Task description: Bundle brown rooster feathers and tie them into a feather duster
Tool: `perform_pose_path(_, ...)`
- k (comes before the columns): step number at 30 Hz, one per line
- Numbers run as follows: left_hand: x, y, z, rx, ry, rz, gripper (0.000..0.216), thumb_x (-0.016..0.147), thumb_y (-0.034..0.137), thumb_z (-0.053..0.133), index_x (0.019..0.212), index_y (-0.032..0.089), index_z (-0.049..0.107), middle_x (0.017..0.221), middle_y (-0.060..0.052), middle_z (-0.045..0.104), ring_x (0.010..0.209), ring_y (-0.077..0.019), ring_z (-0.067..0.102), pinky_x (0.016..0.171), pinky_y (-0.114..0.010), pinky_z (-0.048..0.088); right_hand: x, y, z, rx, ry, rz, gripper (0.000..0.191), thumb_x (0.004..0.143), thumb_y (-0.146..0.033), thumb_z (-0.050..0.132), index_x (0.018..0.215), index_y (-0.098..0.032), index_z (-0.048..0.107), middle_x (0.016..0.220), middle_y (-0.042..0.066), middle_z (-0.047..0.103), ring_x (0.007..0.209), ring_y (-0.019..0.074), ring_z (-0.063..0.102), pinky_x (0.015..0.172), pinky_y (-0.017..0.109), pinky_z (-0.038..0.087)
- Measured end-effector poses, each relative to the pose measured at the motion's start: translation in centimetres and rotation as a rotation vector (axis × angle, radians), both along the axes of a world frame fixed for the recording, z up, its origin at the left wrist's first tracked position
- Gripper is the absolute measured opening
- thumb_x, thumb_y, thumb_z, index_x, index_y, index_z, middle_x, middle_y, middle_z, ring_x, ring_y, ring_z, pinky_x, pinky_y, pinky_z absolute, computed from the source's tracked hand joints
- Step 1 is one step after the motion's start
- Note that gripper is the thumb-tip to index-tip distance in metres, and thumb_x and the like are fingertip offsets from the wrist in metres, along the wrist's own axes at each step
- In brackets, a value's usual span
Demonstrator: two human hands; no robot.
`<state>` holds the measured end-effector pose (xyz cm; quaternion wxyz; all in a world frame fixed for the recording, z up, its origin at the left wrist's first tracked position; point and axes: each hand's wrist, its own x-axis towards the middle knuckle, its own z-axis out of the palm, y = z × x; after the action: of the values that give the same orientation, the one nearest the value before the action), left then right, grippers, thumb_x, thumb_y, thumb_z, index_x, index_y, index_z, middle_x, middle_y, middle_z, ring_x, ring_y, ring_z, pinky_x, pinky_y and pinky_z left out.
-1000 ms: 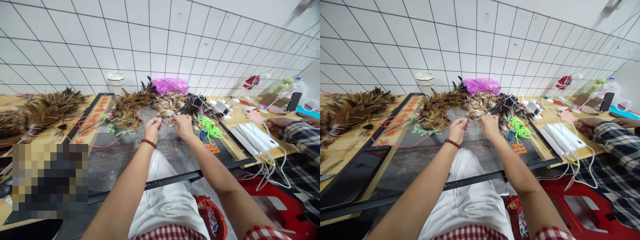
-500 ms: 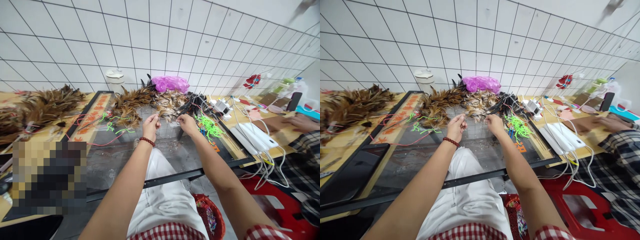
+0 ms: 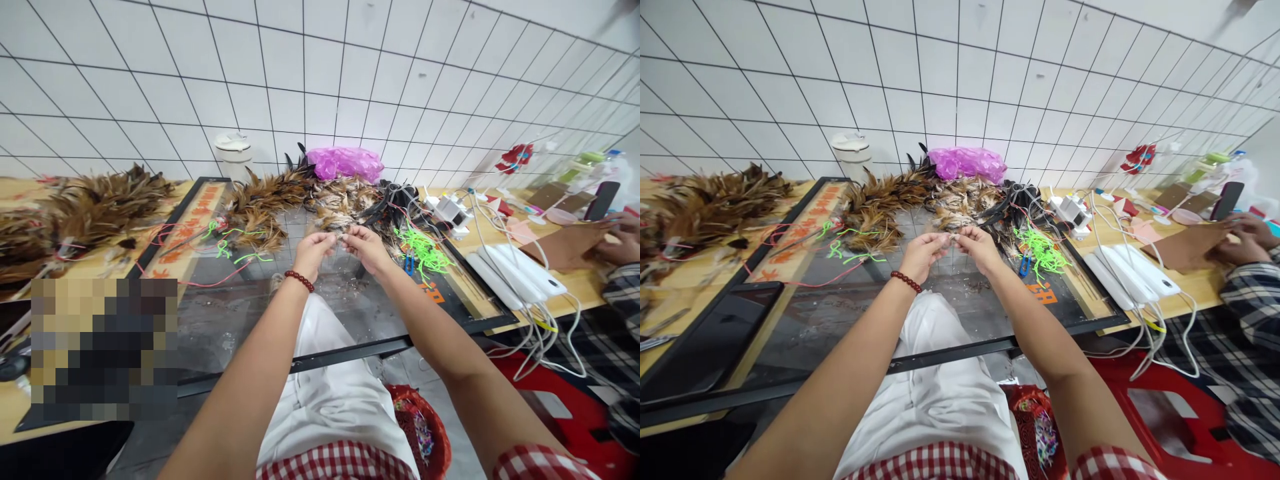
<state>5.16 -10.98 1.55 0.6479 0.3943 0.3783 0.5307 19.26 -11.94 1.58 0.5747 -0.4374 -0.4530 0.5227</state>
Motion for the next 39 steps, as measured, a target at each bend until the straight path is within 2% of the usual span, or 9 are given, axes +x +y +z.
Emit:
perform_pose_path(3,0.2,-0.2,-0.1,0.037,0.082,-0.048,0.016,0.06,0.023,0.075,0.064,0.012,0.065,0.064,-0.005,0.064,0.059,-0.0106,0.057,0.06,-0.025,0.046,0.2,0.3,-0.3,0.051,-0.035,-0.024,0.028,0.06,-0.035,0.076,0.071,-0.019,0.057,0.056,-0.006,0.053,0.05,0.0062,0.047,0.049,0.02,0.036)
perform_pose_path(10,0.2,0.2,-0.4,0.052,0.097,0.109,0.016,0.058,0.024,0.074,0.06,0.012,0.063,0.059,-0.003,0.061,0.056,-0.0101,0.055,0.058,-0.024,0.045,1.3,1.1,-0.4,-0.015,-0.004,-0.267,0.027,0.057,-0.028,0.074,0.074,-0.019,0.055,0.058,-0.006,0.055,0.05,0.006,0.047,0.046,0.018,0.034)
perform_pose_path(16,0.1,0.1,-0.4,0.064,0.02,0.03,0.022,0.055,0.028,0.078,0.064,0.012,0.066,0.103,-0.012,0.067,0.071,-0.013,0.061,0.064,-0.027,0.048,0.5,0.1,0.3,-0.044,0.174,-0.045,0.03,0.056,-0.027,0.077,0.077,-0.018,0.055,0.065,-0.003,0.063,0.055,0.0065,0.054,0.054,0.019,0.044)
perform_pose_path(19,0.2,0.1,-0.5,0.079,-0.002,-0.026,0.023,0.054,0.029,0.078,0.065,0.012,0.067,0.091,-0.011,0.069,0.069,-0.0135,0.061,0.066,-0.029,0.048,0.3,0.0,0.2,-0.055,0.143,0.03,0.029,0.058,-0.027,0.076,0.076,-0.018,0.055,0.066,-0.002,0.064,0.056,0.0073,0.055,0.055,0.02,0.045)
perform_pose_path(24,0.2,0.9,-1.2,0.049,0.032,0.151,0.016,0.056,0.023,0.075,0.062,0.012,0.066,0.06,-0.003,0.063,0.059,-0.0117,0.057,0.065,-0.028,0.047,1.2,0.8,-0.8,-0.051,-0.169,-0.083,0.019,0.066,-0.023,0.063,0.083,-0.018,0.056,0.077,0.001,0.064,0.061,0.0106,0.056,0.06,0.025,0.046)
perform_pose_path(28,0.0,1.6,-1.9,0.155,0.212,0.277,0.008,0.061,0.021,0.069,0.063,0.014,0.068,0.06,-0.003,0.063,0.059,-0.0112,0.055,0.064,-0.026,0.045,1.5,0.6,-0.7,0.33,-0.682,-0.358,0.025,0.071,-0.017,0.055,0.095,-0.018,0.062,0.098,0.006,0.062,0.078,0.0145,0.056,0.075,0.03,0.046)
perform_pose_path(32,-0.2,1.6,-2.1,0.347,0.42,0.309,0.007,0.065,0.022,0.066,0.067,0.016,0.07,0.067,-0.003,0.066,0.064,-0.0125,0.055,0.065,-0.025,0.043,0.7,-0.4,0.0,0.556,-0.847,-0.281,0.022,0.081,-0.027,0.052,0.098,-0.019,0.065,0.1,0.007,0.063,0.085,0.0163,0.056,0.081,0.031,0.045)
perform_pose_path(36,0.0,1.2,-1.8,0.468,0.426,0.285,0.006,0.067,0.02,0.064,0.066,0.017,0.069,0.072,-0.004,0.067,0.069,-0.0132,0.057,0.068,-0.025,0.043,0.2,-0.4,-0.4,0.498,-0.908,-0.143,0.018,0.08,-0.03,0.056,0.086,-0.019,0.069,0.081,0.004,0.066,0.077,0.0165,0.056,0.075,0.029,0.043)
perform_pose_path(39,0.2,1.1,-1.4,0.382,0.294,0.294,0.004,0.064,0.02,0.068,0.065,0.016,0.068,0.07,-0.003,0.065,0.067,-0.0125,0.057,0.068,-0.026,0.044,0.4,0.1,-0.8,0.331,-0.772,-0.168,0.018,0.077,-0.032,0.058,0.073,-0.017,0.067,0.065,0.001,0.06,0.064,0.0139,0.051,0.064,0.027,0.039)
